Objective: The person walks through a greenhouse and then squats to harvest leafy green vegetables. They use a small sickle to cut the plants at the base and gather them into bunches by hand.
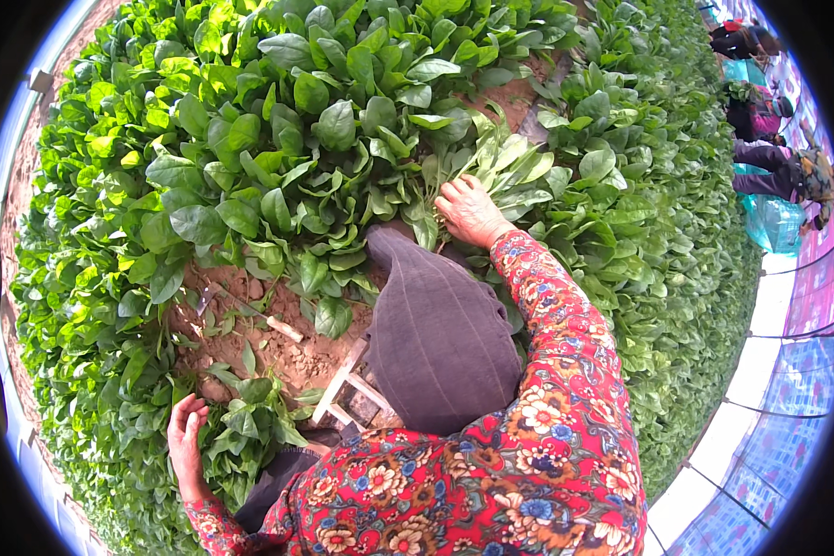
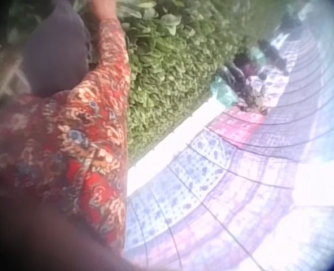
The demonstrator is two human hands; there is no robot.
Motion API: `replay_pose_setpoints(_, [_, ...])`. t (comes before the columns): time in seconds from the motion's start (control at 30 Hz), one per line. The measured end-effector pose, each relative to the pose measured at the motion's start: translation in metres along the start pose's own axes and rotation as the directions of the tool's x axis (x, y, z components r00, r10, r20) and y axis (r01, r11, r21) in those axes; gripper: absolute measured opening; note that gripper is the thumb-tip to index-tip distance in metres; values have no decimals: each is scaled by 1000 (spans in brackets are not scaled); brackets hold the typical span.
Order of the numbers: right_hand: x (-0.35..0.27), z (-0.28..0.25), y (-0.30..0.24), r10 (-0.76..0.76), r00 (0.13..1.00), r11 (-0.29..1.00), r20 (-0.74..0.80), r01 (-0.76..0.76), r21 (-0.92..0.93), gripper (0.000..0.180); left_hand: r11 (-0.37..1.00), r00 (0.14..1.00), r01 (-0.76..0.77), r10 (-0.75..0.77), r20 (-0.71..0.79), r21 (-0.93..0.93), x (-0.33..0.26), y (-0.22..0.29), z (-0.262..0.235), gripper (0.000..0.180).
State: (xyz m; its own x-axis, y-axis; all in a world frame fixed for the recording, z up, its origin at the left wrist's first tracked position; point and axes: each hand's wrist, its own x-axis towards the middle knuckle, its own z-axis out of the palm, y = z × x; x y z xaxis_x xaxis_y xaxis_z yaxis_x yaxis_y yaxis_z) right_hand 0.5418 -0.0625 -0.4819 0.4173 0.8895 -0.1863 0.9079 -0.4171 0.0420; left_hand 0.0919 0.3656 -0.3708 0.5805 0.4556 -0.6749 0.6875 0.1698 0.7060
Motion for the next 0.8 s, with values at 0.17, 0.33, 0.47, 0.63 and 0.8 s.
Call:
replay_pose_setpoints(0.17, [-15,4,-7,179,983,982,43,-175,-76,58,1000,1000,24,-23,13,-12,-1,-1,0,40])
replay_pose_setpoints(0.33, [-21,26,-17,353,921,936,166,-349,-52,73,999,999,48,-48,19,7,-1,5,5,39])
replay_pose_setpoints(0.47, [-23,46,-9,367,918,928,152,-371,-1,75,999,999,48,-48,20,16,-1,5,10,39])
replay_pose_setpoints(0.63, [-11,44,-8,352,925,929,141,-364,66,74,998,997,65,-65,30,18,5,-14,1,35])
replay_pose_setpoints(0.8, [-14,50,-8,305,931,948,202,-318,32,75,997,998,33,-30,-53,75,6,-16,-20,32])
